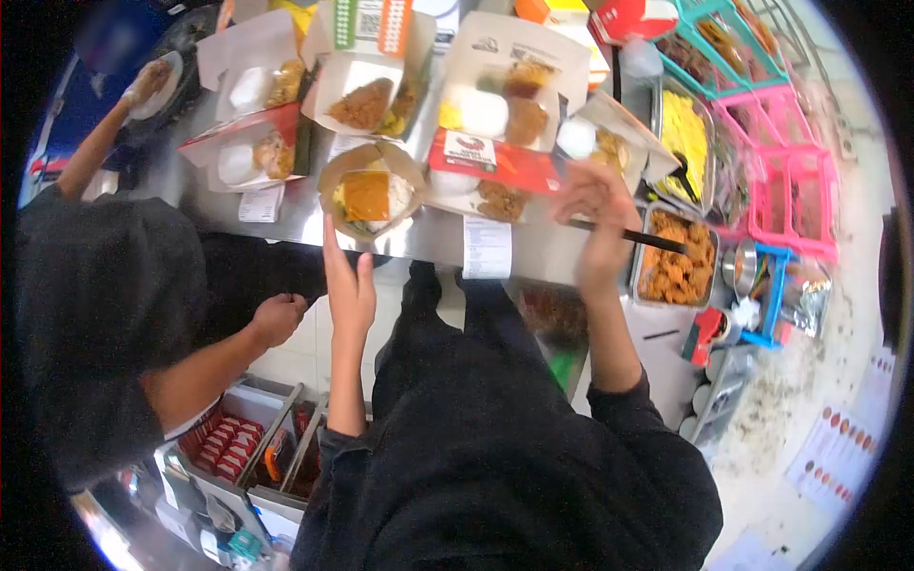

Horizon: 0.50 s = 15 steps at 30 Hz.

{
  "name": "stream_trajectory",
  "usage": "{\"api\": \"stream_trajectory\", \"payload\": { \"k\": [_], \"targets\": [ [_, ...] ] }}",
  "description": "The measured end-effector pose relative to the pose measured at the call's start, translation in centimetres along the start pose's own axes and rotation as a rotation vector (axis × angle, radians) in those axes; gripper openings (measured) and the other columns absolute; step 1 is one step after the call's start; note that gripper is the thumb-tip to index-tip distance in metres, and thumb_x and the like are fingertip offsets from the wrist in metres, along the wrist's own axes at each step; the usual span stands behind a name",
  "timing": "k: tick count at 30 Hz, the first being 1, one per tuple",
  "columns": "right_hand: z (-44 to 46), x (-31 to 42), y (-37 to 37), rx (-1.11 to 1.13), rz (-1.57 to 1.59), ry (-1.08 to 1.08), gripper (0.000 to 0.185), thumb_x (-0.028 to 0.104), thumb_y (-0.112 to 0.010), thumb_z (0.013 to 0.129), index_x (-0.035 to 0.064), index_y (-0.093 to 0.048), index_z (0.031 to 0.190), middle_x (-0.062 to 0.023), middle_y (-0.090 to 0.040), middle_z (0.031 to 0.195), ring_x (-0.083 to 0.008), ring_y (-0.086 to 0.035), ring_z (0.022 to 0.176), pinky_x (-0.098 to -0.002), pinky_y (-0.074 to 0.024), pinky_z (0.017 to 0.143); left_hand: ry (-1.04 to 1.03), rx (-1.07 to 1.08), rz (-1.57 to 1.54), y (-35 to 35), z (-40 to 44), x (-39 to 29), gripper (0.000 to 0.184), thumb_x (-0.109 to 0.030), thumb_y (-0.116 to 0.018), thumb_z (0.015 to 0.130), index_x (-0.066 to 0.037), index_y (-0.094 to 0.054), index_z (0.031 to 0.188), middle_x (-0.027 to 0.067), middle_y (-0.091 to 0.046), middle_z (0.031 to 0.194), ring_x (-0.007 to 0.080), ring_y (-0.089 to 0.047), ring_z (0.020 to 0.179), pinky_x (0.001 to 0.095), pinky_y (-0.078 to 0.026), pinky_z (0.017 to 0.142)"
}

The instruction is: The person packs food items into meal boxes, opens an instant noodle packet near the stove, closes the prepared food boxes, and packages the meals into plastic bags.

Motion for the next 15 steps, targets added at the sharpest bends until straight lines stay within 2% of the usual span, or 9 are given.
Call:
{"api": "stream_trajectory", "payload": {
  "k": [1,3,4,5,7,9,12,14,15],
  "targets": [
    [-1.4,-1.2,1.9,-0.084,-0.026,0.051,0.067,0.051,-0.017,0.091,-0.0018,-0.056,0.099,-0.0059,-0.059,0.071,-0.0122,-0.055,0.062,-0.0240,-0.0414,0.053,-0.022,-0.009,0.091,-0.5,-0.4,0.1,0.052,-0.016,-0.044,0.086,0.005,-0.024,0.128,0.0226,-0.030,0.131,0.0333,-0.031,0.122,0.0400,-0.021,0.102],
    [-5.9,-6.6,4.7,-0.019,0.010,-0.318,0.079,0.059,-0.008,0.088,-0.0023,-0.057,0.096,-0.0067,-0.057,0.068,-0.0108,-0.052,0.058,-0.0211,-0.0390,0.048,-0.208,-0.265,0.049,0.0,-2.8,-1.7,0.050,-0.014,-0.046,0.084,0.006,-0.027,0.126,0.0228,-0.034,0.128,0.0325,-0.036,0.118,0.0411,-0.025,0.098],
    [-8.5,-8.4,5.5,-0.128,0.082,-0.410,0.072,0.056,-0.014,0.089,-0.0016,-0.057,0.095,-0.0063,-0.057,0.067,-0.0101,-0.052,0.058,-0.0202,-0.0384,0.048,-0.302,-0.392,0.024,0.4,-4.4,-2.2,0.049,-0.014,-0.047,0.083,0.007,-0.028,0.124,0.0229,-0.036,0.126,0.0322,-0.038,0.116,0.0417,-0.028,0.096],
    [-11.0,-10.1,5.8,-0.232,0.153,-0.500,0.065,0.052,-0.020,0.090,-0.0010,-0.057,0.094,-0.0060,-0.057,0.067,-0.0094,-0.052,0.058,-0.0194,-0.0378,0.048,-0.489,-0.235,0.027,-1.8,-5.4,-3.4,0.041,-0.014,-0.052,0.081,0.002,-0.040,0.117,0.0177,-0.047,0.117,0.0271,-0.045,0.108,0.0428,-0.033,0.088],
    [-14.5,-12.8,5.2,-0.397,0.211,-0.614,0.050,0.043,-0.032,0.092,-0.0001,-0.057,0.091,-0.0048,-0.056,0.065,-0.0081,-0.051,0.056,-0.0183,-0.0369,0.047,-0.457,0.438,0.033,-9.7,-5.6,-3.4,0.033,-0.020,-0.054,0.083,-0.004,-0.051,0.111,0.0112,-0.051,0.117,0.0217,-0.044,0.113,0.0401,-0.033,0.087],
    [-16.7,-14.6,4.0,-0.510,0.175,-0.661,0.033,0.030,-0.044,0.092,0.0003,-0.057,0.087,-0.0032,-0.055,0.063,-0.0069,-0.049,0.053,-0.0179,-0.0361,0.046,-0.417,0.482,0.141,-13.3,-4.4,-2.6,0.031,-0.023,-0.057,0.080,-0.010,-0.056,0.108,0.0046,-0.053,0.116,0.0208,-0.046,0.109,0.0404,-0.034,0.086],
    [-17.6,-17.2,2.6,-0.327,0.029,-0.632,0.015,0.013,-0.052,0.087,0.0007,-0.055,0.080,-0.0013,-0.054,0.061,-0.0053,-0.047,0.050,-0.0181,-0.0364,0.045,-0.443,0.466,0.282,-15.8,-3.3,-1.9,0.033,-0.029,-0.059,0.077,-0.017,-0.058,0.109,-0.0037,-0.053,0.118,0.0190,-0.046,0.109,0.0412,-0.033,0.085],
    [-17.1,-18.3,0.8,-0.368,0.100,-0.591,0.019,0.014,-0.052,0.088,0.0027,-0.053,0.072,-0.0005,-0.053,0.059,-0.0049,-0.048,0.051,-0.0188,-0.0372,0.045,-0.442,0.457,0.335,-16.3,-3.3,-1.9,0.036,-0.031,-0.061,0.076,-0.020,-0.058,0.110,-0.0065,-0.051,0.120,0.0182,-0.046,0.109,0.0412,-0.033,0.085],
    [-16.4,-18.3,0.0,-0.407,0.148,-0.579,0.017,0.013,-0.058,0.083,0.0039,-0.053,0.070,-0.0020,-0.054,0.057,-0.0064,-0.049,0.049,-0.0221,-0.0383,0.045,-0.419,0.461,0.345,-16.4,-3.1,-2.4,0.038,-0.032,-0.062,0.075,-0.021,-0.057,0.111,-0.0069,-0.051,0.121,0.0181,-0.046,0.110,0.0410,-0.033,0.086]
  ]
}}
Point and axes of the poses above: each hand's wrist, its own z-axis towards the middle knuckle, its own y-axis out of the back of the hand, x = y × z, the point moved 9 cm from there along z, towards the middle knuckle
